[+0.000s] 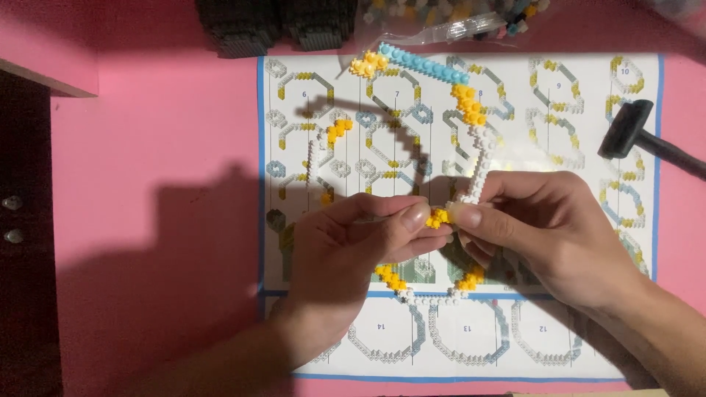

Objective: A person is assembling a complex toy model using small interlocking blocks, frequently referring to a printed instruction sheet.

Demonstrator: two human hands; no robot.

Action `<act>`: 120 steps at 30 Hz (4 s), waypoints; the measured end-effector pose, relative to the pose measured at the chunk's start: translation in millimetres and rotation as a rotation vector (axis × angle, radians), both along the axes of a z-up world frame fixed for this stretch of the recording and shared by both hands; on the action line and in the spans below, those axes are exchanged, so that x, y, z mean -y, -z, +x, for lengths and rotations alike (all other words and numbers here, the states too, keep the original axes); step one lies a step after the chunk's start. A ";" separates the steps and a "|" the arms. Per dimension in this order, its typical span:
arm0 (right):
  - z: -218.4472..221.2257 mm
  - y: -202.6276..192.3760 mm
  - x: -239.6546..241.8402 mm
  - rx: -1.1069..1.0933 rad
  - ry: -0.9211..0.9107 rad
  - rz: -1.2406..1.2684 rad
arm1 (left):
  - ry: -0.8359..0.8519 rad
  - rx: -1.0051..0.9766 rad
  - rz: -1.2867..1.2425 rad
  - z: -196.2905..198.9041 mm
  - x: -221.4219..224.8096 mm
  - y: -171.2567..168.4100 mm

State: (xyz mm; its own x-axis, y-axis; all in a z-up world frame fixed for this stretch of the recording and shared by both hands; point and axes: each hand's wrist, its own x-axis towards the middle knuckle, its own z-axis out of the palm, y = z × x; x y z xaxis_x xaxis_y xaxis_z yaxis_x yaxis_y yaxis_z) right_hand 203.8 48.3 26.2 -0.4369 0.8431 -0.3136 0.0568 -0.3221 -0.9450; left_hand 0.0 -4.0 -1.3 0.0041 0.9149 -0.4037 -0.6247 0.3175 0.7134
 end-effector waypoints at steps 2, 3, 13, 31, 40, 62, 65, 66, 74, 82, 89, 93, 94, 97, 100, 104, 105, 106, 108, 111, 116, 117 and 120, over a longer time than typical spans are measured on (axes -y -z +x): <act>0.0 -0.3 -0.1 -0.010 -0.009 0.001 | -0.014 -0.003 -0.065 1.7 -0.9 -0.1; -0.3 -0.2 0.3 -0.010 -0.009 0.000 | -0.014 -0.003 -0.066 2.0 -0.7 -0.4; -2.1 -4.4 1.0 0.097 -0.031 0.063 | -0.037 -0.042 -0.053 2.5 -0.1 1.3; -2.2 0.3 4.5 0.061 0.031 0.031 | -0.091 0.013 0.030 6.1 2.0 3.1; -5.3 1.2 6.9 0.041 0.054 0.044 | -0.123 -0.012 -0.074 8.0 -1.5 -1.1; -2.7 9.7 8.1 -0.022 0.071 0.132 | 0.038 -0.170 -0.265 3.4 -14.4 -39.9; 0.2 18.4 8.5 -0.121 0.024 0.166 | 0.077 -0.164 0.021 1.5 -7.3 -26.8; 0.1 20.3 9.1 -0.120 0.019 0.169 | 0.073 -0.163 0.024 -0.1 -4.6 -22.5; -1.1 20.8 12.3 -0.186 0.021 0.307 | 0.031 -0.354 0.419 2.2 5.3 -13.5; 1.1 24.2 12.0 -0.116 0.001 0.410 | -0.010 -0.308 0.224 8.4 8.4 -26.0; 4.8 7.1 14.6 -0.124 -0.067 0.561 | -0.058 -0.446 0.350 20.2 19.2 -30.8; 9.7 -6.0 35.7 -0.032 -0.038 0.523 | -0.034 -0.550 0.414 29.4 41.7 -43.1; 8.4 -15.9 48.3 -0.106 0.126 0.120 | -0.035 -0.534 0.346 32.5 49.5 -46.3; 28.6 -15.8 74.4 -0.005 0.137 0.115 | -0.026 -0.534 0.330 40.5 75.8 -49.9; 46.1 -9.0 96.9 0.253 0.024 0.529 | -0.056 -0.391 0.255 54.4 95.4 -46.5; 48.0 2.4 120.7 0.328 0.197 0.531 | -0.170 -0.291 -0.012 66.3 101.6 -43.7; 43.2 3.4 125.8 0.330 0.198 0.523 | -0.166 -0.291 -0.019 64.2 101.8 -43.9; 37.9 4.0 129.6 0.275 0.311 0.435 | -0.147 -0.320 0.052 61.8 100.7 -44.5; 31.3 7.6 134.0 0.222 0.424 0.345 | -0.126 -0.348 0.121 58.1 97.7 -45.8; 24.4 12.2 133.3 0.142 0.553 0.126 | -0.138 -0.381 0.158 54.5 90.7 -46.9; 1.7 9.5 133.5 0.227 0.622 0.243 | -0.065 -0.391 0.002 51.0 82.2 -48.8; -1.5 8.4 133.8 0.229 0.621 0.242 | -0.065 -0.390 0.000 52.1 81.4 -49.1; -8.0 6.0 134.6 0.268 0.708 0.190 | -0.093 -0.299 -0.036 54.7 79.5 -49.2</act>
State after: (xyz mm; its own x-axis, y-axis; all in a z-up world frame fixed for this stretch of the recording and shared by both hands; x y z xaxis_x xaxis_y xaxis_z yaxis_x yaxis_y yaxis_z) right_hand 195.8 -86.3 20.2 0.2957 0.9427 -0.1545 0.1325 -0.2007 -0.9706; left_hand 54.7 -83.6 47.9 -0.2024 0.8909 -0.4066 -0.4165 0.2975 0.8591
